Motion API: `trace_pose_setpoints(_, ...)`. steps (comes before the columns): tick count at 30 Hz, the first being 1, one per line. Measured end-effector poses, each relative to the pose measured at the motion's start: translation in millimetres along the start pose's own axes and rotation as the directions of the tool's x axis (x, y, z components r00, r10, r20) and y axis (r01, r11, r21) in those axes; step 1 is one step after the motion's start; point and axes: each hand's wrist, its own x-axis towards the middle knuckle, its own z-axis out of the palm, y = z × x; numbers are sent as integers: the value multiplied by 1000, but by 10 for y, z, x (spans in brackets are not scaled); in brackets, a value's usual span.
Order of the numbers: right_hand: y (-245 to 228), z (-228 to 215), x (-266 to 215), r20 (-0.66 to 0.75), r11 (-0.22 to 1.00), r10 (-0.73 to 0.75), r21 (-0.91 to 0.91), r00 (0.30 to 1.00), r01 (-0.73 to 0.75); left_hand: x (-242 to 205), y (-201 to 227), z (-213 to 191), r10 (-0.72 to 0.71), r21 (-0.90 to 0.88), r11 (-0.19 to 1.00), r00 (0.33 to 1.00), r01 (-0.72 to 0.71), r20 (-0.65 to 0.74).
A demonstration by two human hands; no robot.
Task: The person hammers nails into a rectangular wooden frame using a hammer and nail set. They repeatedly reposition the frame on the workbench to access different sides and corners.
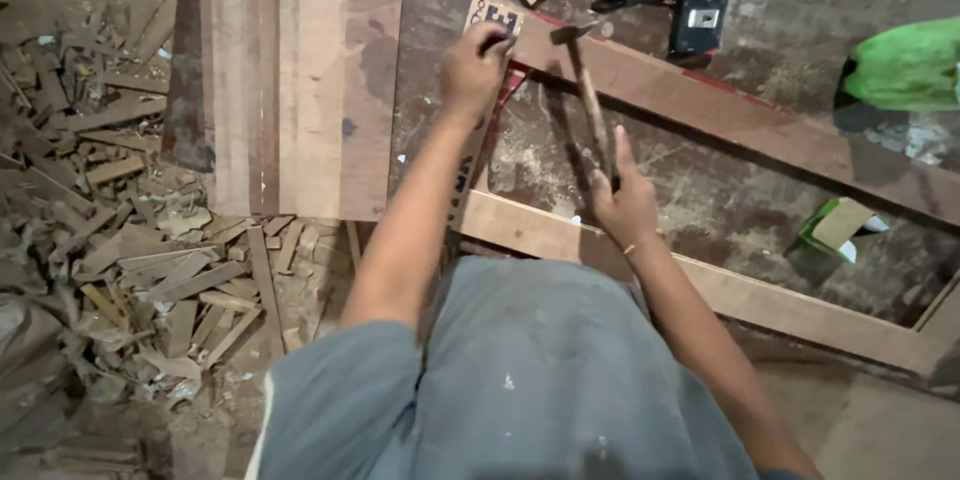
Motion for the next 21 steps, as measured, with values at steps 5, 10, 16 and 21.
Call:
trace_pose_setpoints(5,-75,-57,-1,27,992,-18,-125,999,21,117,157,156,287,315,903,956,-292,64)
trace_pose_setpoints(10,-154,-22,93,0,954,-203,-227,979,198,83,185,174,244,400,883,968,-247,57)
trace_pose_setpoints(16,-248,-66,175,72,930,-136,-335,988,152,104,143,217,235,467,856,972,-220,28)
trace_pose_setpoints(21,-302,-107,116,-138,949,-314,-89,939,304,84,107,157,206,321,924,978,-206,33)
